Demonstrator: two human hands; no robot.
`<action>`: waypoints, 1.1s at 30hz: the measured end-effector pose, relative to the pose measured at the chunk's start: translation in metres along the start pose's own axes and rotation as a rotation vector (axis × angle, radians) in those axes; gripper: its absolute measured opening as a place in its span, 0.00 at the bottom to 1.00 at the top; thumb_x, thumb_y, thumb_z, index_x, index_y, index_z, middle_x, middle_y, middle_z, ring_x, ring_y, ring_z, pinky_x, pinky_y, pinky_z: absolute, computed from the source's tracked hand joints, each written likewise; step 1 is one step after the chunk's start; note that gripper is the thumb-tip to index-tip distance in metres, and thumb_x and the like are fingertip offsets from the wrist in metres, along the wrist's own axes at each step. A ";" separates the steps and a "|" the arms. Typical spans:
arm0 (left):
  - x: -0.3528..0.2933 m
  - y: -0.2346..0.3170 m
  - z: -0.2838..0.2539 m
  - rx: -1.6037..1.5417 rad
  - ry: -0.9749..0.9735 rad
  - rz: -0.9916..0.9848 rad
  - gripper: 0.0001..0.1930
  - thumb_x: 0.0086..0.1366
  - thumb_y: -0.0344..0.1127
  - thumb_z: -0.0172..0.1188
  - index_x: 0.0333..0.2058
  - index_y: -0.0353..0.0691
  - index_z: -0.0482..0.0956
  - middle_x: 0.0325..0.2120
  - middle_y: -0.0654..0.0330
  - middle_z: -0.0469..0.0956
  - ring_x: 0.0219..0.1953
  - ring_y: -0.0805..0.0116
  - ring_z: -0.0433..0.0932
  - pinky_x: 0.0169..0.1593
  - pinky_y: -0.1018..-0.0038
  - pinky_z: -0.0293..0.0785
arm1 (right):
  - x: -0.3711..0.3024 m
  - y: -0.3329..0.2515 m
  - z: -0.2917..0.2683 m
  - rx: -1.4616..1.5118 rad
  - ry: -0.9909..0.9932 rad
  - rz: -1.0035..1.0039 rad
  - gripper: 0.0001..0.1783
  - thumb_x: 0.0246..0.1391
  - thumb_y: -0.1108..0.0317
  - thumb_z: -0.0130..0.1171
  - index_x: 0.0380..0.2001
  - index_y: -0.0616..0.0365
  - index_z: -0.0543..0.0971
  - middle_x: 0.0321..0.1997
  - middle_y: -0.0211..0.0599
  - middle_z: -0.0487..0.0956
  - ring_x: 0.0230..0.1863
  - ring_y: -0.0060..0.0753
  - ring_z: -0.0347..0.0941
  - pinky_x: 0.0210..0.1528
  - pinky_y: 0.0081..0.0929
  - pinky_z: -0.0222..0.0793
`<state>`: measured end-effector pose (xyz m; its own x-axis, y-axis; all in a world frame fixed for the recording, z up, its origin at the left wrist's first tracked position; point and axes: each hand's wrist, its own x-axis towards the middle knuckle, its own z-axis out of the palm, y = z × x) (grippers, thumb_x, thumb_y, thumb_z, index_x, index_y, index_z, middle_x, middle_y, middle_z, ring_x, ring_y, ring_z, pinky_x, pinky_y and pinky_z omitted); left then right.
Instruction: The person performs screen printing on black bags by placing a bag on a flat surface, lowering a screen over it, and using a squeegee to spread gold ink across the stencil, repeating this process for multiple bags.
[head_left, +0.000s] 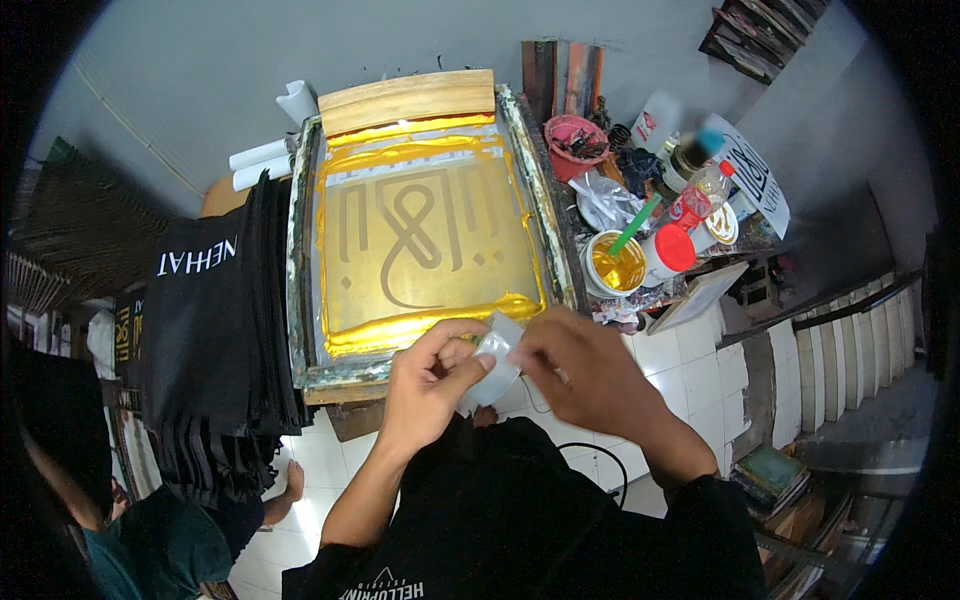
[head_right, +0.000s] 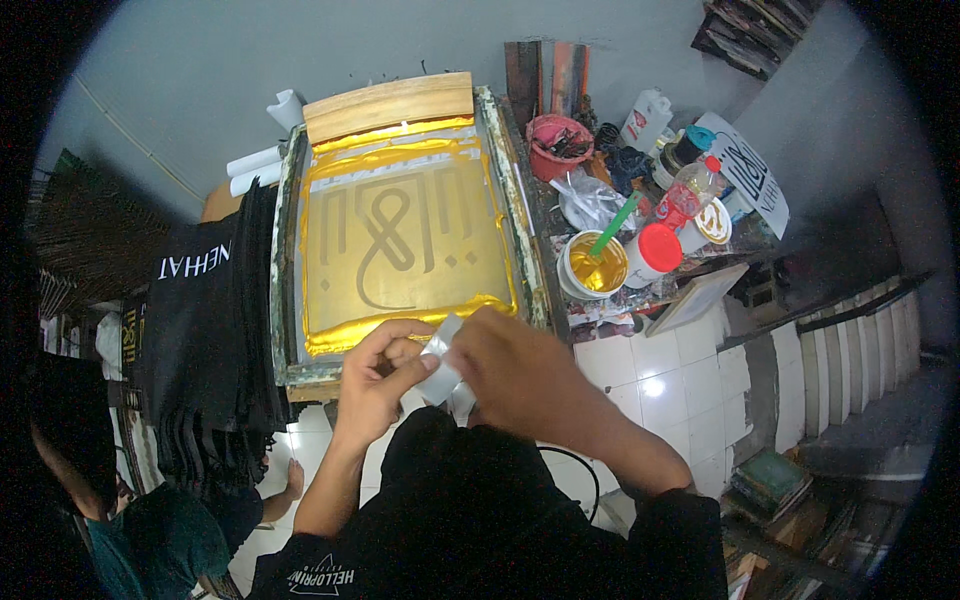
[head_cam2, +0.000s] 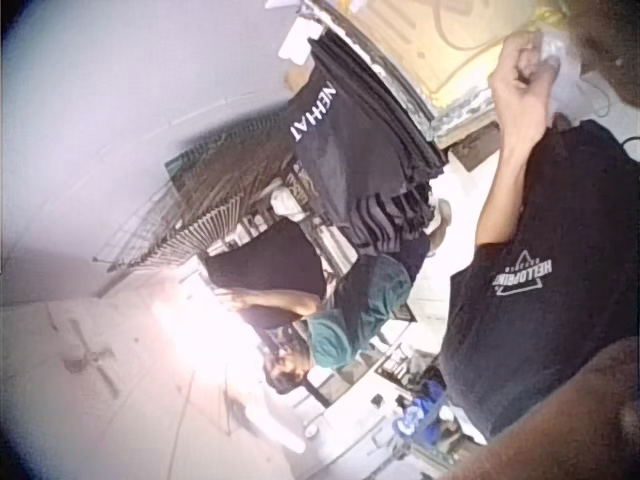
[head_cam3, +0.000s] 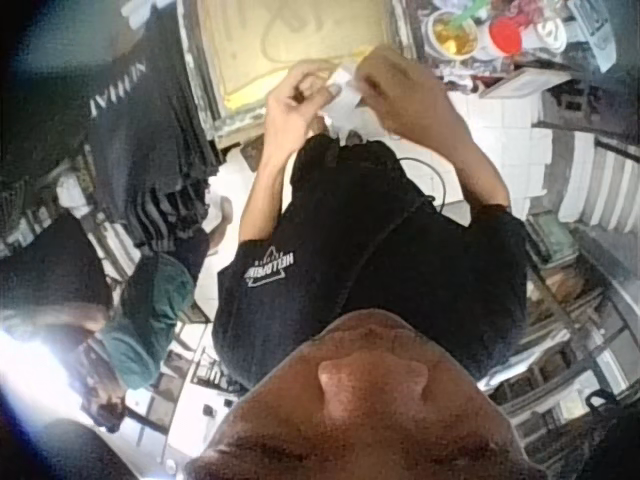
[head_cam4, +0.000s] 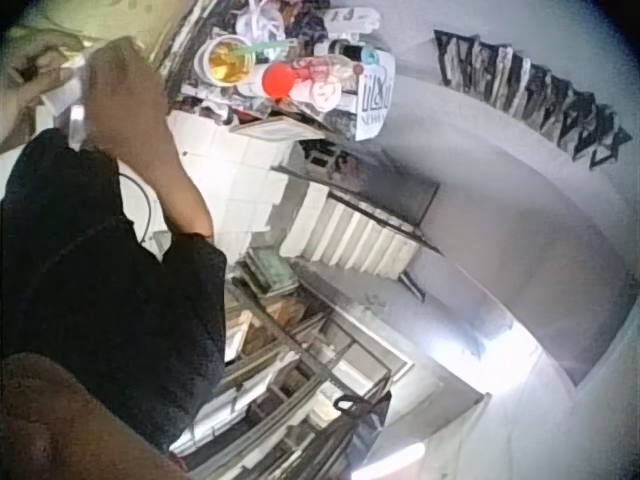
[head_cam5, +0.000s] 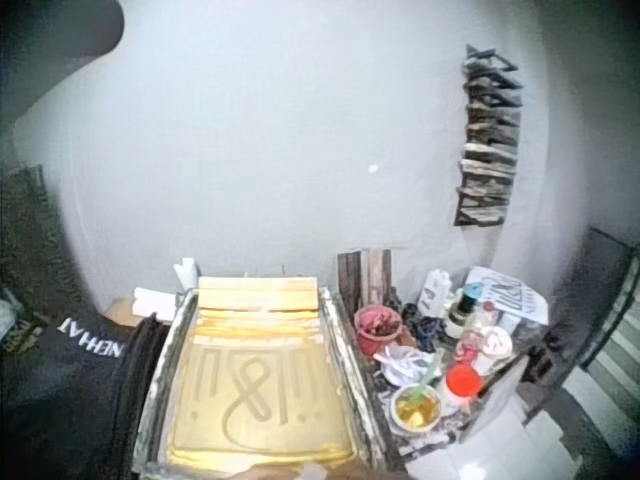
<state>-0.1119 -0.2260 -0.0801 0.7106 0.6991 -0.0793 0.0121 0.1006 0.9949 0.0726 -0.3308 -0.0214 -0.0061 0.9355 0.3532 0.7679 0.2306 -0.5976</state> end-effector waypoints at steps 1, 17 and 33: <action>0.000 0.007 -0.001 0.025 0.026 -0.014 0.23 0.66 0.22 0.60 0.60 0.36 0.74 0.31 0.63 0.82 0.31 0.82 0.76 0.35 0.81 0.70 | 0.001 -0.005 0.000 -0.037 -0.021 -0.077 0.10 0.56 0.78 0.64 0.39 0.62 0.74 0.37 0.41 0.75 0.35 0.41 0.76 0.35 0.34 0.74; -0.022 0.042 -0.060 0.122 0.456 -0.107 0.06 0.60 0.20 0.64 0.37 0.33 0.84 0.28 0.70 0.77 0.29 0.85 0.67 0.33 0.85 0.61 | 0.128 0.256 -0.049 0.135 0.557 0.656 0.14 0.59 0.66 0.65 0.41 0.68 0.82 0.37 0.48 0.86 0.38 0.37 0.85 0.38 0.32 0.80; -0.060 0.035 -0.052 0.122 0.566 -0.300 0.06 0.63 0.24 0.68 0.39 0.32 0.86 0.25 0.70 0.78 0.26 0.86 0.66 0.30 0.85 0.58 | 0.143 0.398 -0.089 -0.527 0.986 0.398 0.17 0.55 0.56 0.66 0.33 0.62 0.82 0.32 0.48 0.84 0.36 0.49 0.82 0.42 0.40 0.74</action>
<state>-0.1907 -0.2281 -0.0441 0.1841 0.9212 -0.3429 0.2559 0.2919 0.9216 0.4344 -0.1293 -0.1452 0.6117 0.2538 0.7493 0.7748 -0.3839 -0.5024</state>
